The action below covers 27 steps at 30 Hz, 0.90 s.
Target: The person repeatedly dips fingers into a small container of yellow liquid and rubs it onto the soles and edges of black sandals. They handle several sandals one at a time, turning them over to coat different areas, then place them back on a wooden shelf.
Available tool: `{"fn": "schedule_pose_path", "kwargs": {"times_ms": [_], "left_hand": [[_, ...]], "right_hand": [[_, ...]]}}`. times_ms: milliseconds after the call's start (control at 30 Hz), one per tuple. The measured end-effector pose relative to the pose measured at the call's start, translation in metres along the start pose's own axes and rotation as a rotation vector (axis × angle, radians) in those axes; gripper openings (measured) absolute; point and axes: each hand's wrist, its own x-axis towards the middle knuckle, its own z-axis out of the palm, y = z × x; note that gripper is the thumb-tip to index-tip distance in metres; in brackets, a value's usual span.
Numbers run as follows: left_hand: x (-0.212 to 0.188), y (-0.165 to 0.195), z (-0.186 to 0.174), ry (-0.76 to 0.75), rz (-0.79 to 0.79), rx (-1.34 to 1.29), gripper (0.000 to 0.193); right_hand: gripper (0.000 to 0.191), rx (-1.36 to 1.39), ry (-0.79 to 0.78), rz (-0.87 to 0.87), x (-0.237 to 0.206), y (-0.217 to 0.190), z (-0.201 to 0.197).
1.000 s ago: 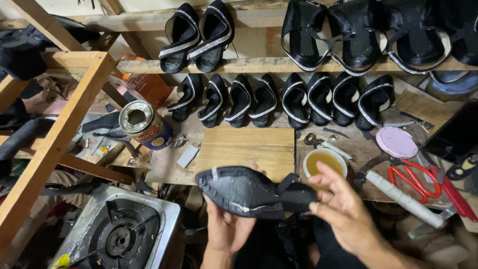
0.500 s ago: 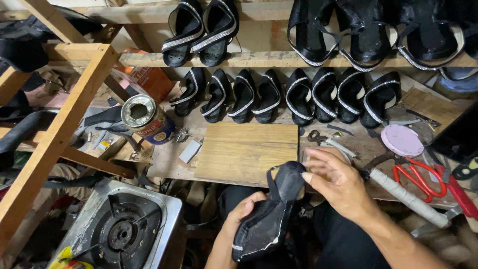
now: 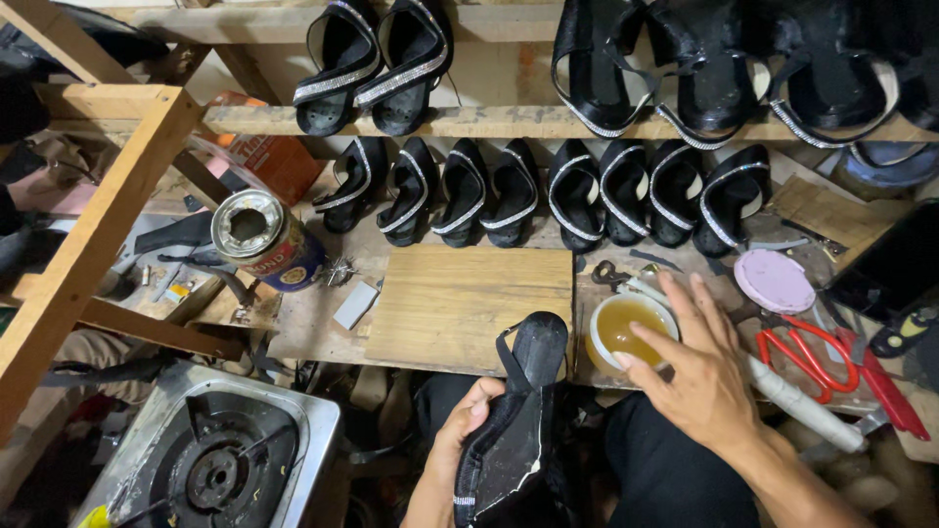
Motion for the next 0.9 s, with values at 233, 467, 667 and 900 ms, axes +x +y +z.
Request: {"fn": "schedule_pose_path", "kwargs": {"times_ms": [233, 467, 667, 900], "left_hand": [[-0.006, 0.006, 0.020, 0.060, -0.064, 0.002, 0.070], [-0.003, 0.006, 0.030, -0.008, -0.019, 0.070, 0.068], [-0.003, -0.004, 0.033, -0.043, 0.046, 0.145, 0.067], [-0.003, -0.013, 0.030, -0.089, 0.059, 0.148, 0.063]], "right_hand": [[0.025, 0.175, 0.045, 0.001, -0.013, 0.006, 0.001], [0.018, 0.263, 0.039, -0.020, -0.011, -0.019, -0.017], [0.048, 0.367, -0.040, -0.253, -0.024, -0.064, -0.008], [0.054, 0.123, -0.001, -0.307, -0.022, -0.070, 0.002]]}}
